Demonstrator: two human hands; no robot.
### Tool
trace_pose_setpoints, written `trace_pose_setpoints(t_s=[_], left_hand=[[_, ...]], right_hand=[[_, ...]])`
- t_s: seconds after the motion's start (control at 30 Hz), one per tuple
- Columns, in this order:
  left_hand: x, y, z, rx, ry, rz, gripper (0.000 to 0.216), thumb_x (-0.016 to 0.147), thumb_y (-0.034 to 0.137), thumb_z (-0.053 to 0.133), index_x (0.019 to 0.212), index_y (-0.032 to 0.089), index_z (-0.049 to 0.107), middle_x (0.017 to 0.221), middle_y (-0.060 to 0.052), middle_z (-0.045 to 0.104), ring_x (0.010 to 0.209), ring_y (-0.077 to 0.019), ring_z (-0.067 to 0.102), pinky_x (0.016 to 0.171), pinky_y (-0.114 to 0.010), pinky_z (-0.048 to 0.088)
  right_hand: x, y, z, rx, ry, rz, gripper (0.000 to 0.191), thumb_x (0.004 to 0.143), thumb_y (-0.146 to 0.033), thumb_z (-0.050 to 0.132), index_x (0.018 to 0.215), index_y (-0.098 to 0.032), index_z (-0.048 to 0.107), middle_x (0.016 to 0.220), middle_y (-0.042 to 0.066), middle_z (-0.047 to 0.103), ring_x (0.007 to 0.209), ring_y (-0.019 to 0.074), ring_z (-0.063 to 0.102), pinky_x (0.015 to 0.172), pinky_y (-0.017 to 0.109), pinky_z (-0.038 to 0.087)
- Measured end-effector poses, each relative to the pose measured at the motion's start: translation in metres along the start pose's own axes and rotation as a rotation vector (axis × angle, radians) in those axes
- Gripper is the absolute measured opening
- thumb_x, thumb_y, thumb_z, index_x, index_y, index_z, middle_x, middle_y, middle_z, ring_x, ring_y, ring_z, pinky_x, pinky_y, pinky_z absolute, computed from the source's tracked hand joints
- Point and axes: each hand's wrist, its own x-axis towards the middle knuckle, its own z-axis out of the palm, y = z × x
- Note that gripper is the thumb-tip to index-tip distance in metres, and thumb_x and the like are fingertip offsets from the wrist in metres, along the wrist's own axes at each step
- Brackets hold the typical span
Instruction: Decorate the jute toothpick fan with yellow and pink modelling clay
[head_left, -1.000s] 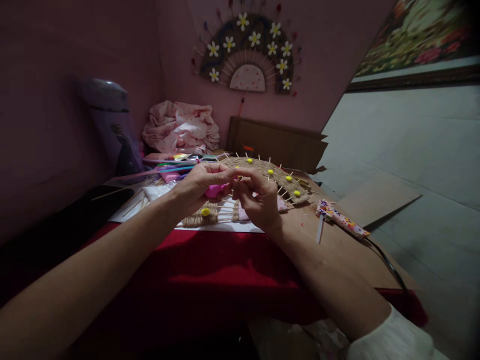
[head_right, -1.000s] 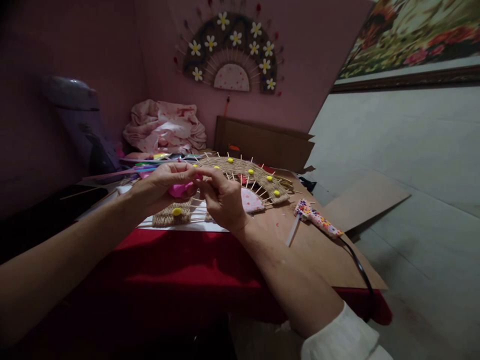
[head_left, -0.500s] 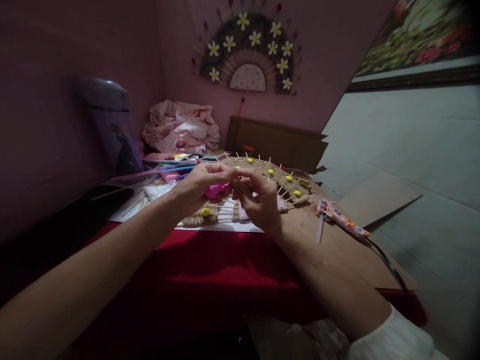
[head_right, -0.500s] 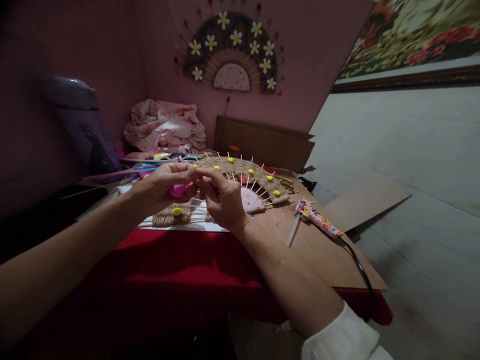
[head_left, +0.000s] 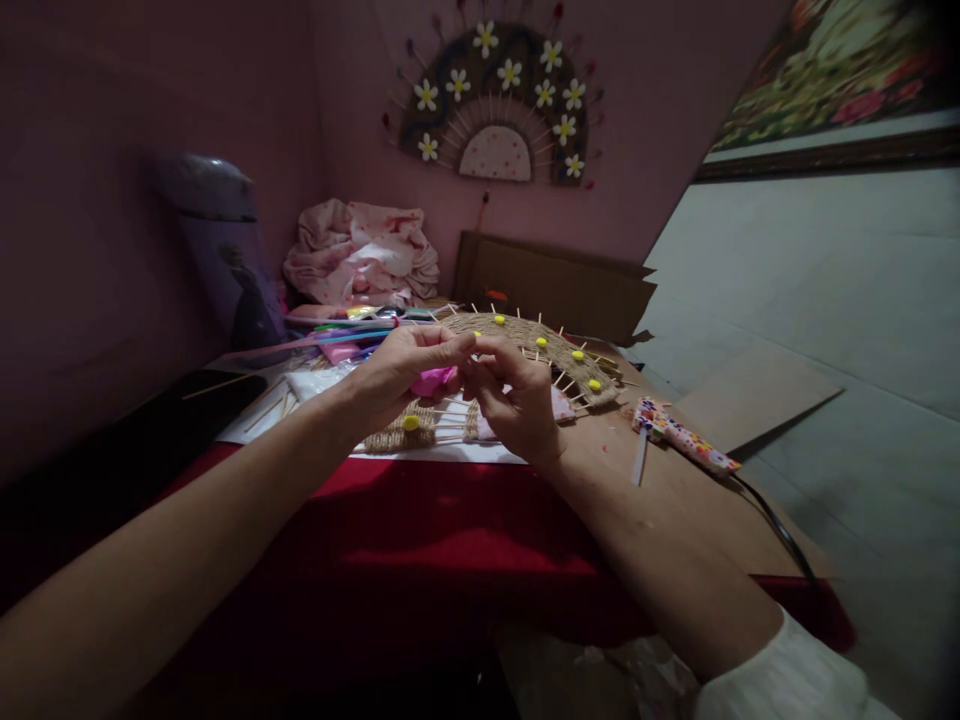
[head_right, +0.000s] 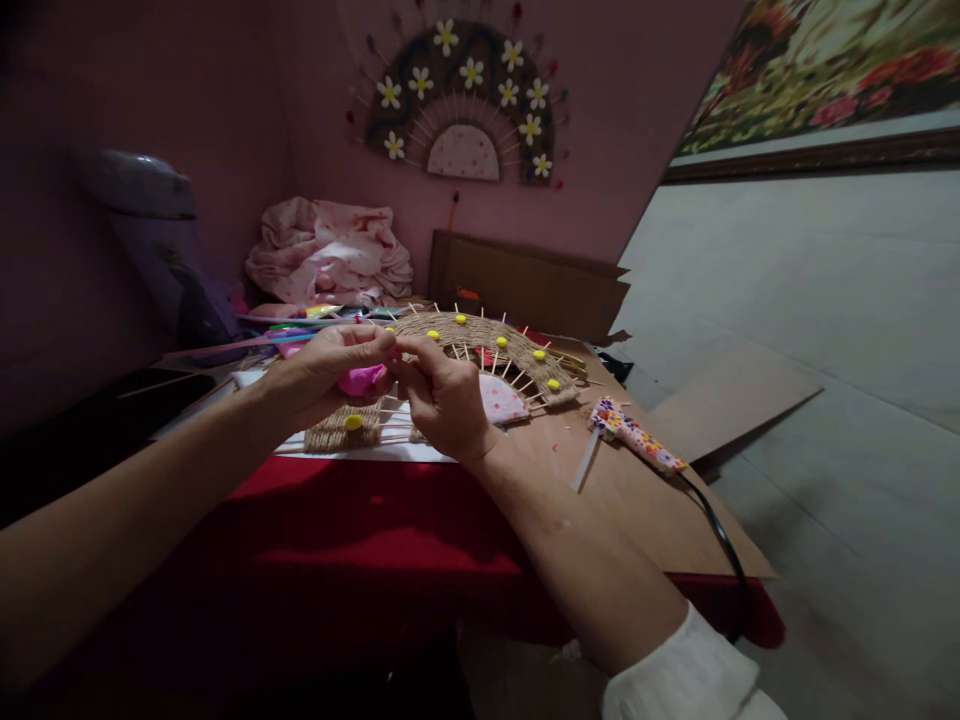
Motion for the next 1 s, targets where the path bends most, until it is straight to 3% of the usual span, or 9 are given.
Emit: trace_pose_setpoints(t_s=[1.0], left_hand=[[0.0001,0.0011,-0.0006,0.165,0.043,0.055,0.045,0.065,0.052,0.082,0.061,0.013,0.059,0.048,-0.001,0.057,0.038,-0.0048,0.044,0.035,-0.017,0.027]], right_hand=[[0.0012,0.0016,-0.0015,-0.222,-0.096,0.019,0.011,0.095,-0.022,0.052,0.105,-0.018,0.056,0.065,-0.003,0.067,0.052,0.009,0.056,0.054,0.022,0.043]])
